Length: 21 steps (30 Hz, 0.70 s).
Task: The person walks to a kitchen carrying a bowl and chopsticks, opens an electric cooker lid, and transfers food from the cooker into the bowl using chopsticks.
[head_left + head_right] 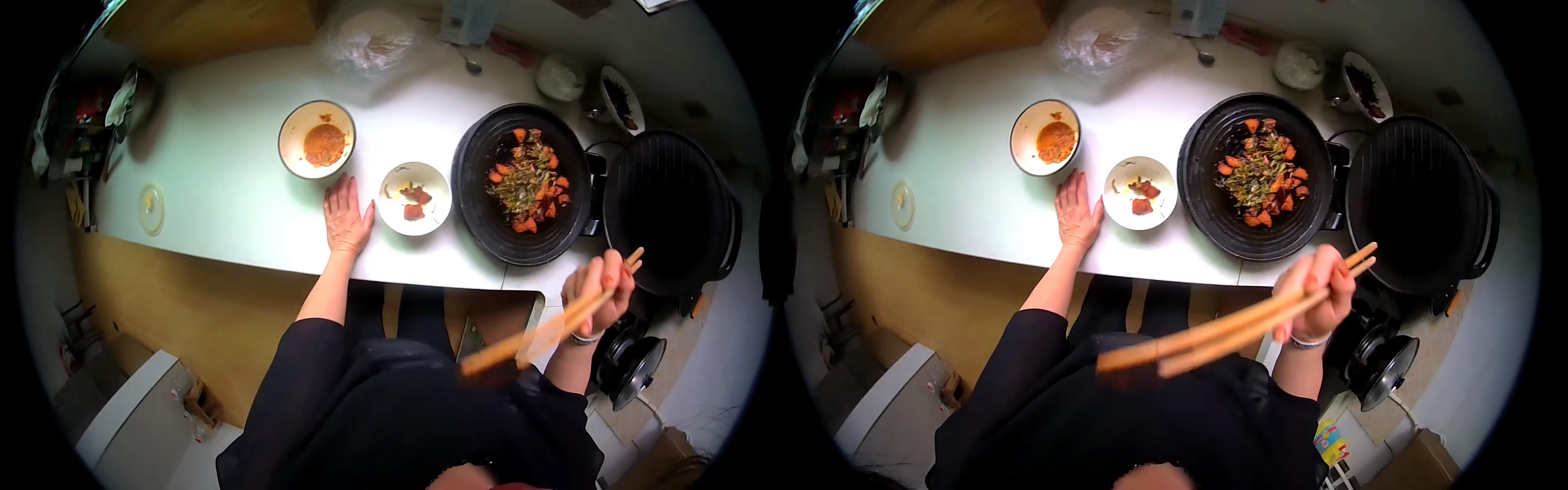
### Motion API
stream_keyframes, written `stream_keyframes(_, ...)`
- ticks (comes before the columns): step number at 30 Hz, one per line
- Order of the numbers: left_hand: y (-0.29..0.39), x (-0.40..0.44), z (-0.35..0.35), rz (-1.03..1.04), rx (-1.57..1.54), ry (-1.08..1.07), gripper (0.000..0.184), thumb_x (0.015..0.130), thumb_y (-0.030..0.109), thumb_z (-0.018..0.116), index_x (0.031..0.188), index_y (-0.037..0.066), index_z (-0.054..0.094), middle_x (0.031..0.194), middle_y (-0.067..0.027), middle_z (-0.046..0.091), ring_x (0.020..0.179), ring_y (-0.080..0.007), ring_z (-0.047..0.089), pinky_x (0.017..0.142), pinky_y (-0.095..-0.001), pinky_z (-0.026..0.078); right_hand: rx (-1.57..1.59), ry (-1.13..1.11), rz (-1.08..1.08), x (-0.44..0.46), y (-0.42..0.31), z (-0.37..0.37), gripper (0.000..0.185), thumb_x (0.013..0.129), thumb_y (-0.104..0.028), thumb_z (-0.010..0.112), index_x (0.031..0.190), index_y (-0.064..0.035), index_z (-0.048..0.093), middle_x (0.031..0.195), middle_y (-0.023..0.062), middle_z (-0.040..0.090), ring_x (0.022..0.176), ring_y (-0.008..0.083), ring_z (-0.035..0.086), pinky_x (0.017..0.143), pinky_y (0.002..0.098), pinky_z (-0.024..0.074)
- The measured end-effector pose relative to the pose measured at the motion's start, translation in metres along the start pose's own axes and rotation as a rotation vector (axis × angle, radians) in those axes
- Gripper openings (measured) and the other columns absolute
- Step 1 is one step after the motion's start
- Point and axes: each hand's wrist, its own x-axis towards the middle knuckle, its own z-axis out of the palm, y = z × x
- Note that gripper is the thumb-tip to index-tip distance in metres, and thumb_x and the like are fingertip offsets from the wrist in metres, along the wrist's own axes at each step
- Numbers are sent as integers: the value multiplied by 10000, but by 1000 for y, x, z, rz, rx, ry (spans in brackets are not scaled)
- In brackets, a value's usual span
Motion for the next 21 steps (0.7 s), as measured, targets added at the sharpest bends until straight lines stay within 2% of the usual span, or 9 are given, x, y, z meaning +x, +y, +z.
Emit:
stream_keyframes(5, 0, 0, -1, 13, 7, -3, 666, 810, 350, 494, 1344, 21, 271, 1379, -136, 300, 1276, -280, 265, 1078, -425, 165, 176, -506, 31, 23, -19, 20, 340, 969, -197, 309, 878, 81, 484, 765, 336, 571, 549, 361, 636, 430, 420, 553)
stream_keyframes(6, -1, 0, -1, 20, 7, 3, 666, 810, 350, 494, 1344, 21, 271, 1379, -136, 300, 1276, -280, 265, 1078, -425, 165, 190, -546, 31, 24, -22, 21, 349, 972, -193, 302, 876, 87, 487, 792, 354, 563, 583, 380, 637, 453, 442, 556)
stream_keyframes(8, 0, -1, -1, 6, 55, -17, 651, 847, 401, 462, 1346, 26, 276, 1379, -114, 304, 1268, -255, 277, 1078, -417, 175, 208, -504, 39, 32, -21, 41, 347, 959, -123, 310, 783, 105, 503, 644, 306, 551, 461, 350, 604, 353, 404, 530)
stream_keyframes(10, 0, 0, -1, -14, 63, -65, 661, 849, 402, 458, 1361, 37, 258, 1390, -112, 290, 1269, -267, 267, 1075, -418, 180, 261, -503, 69, 34, -21, 48, 366, 970, -135, 294, 797, 109, 505, 675, 314, 557, 470, 355, 606, 358, 404, 534)
stream_keyframes(11, 0, 0, -2, -9, 56, -58, 657, 849, 402, 457, 1361, 39, 259, 1391, -113, 288, 1263, -275, 270, 1071, -419, 184, 323, -551, 85, 33, -19, 44, 385, 973, -185, 294, 874, 129, 493, 806, 379, 544, 597, 409, 630, 442, 439, 556)
stream_keyframes(16, -1, -1, -1, 10, 68, -45, 634, 852, 390, 458, 1355, 51, 272, 1390, -121, 287, 1242, -305, 283, 1059, -422, 197, 330, -401, 111, 23, -20, 34, 334, 963, -211, 307, 873, 60, 481, 761, 318, 563, 511, 319, 632, 369, 286, 524)
stream_keyframes(18, 0, -1, -3, 20, 51, -42, 633, 852, 383, 462, 1356, 52, 270, 1390, -122, 285, 1247, -300, 278, 1064, -421, 191, 245, -194, 17, 10, -29, 21, 283, 953, -172, 316, 807, 26, 456, 688, 232, 565, 444, 258, 603, 323, 256, 476)
stream_keyframes(20, 1, -1, -3, 22, 50, -30, 632, 849, 374, 469, 1354, 49, 271, 1389, -126, 284, 1255, -296, 272, 1068, -419, 187, 44, 160, -99, -10, -39, -14, 256, 941, -213, 352, 796, -25, 447, 705, 158, 562, 452, 205, 558, 367, 227, 440)
stream_keyframes(21, 1, -2, -3, 23, 47, -32, 632, 849, 374, 469, 1354, 49, 271, 1389, -126, 284, 1255, -296, 272, 1068, -419, 187, -125, 359, -161, -16, -39, -33, 286, 920, -254, 346, 876, -6, 482, 811, 191, 596, 511, 220, 579, 471, 285, 502)
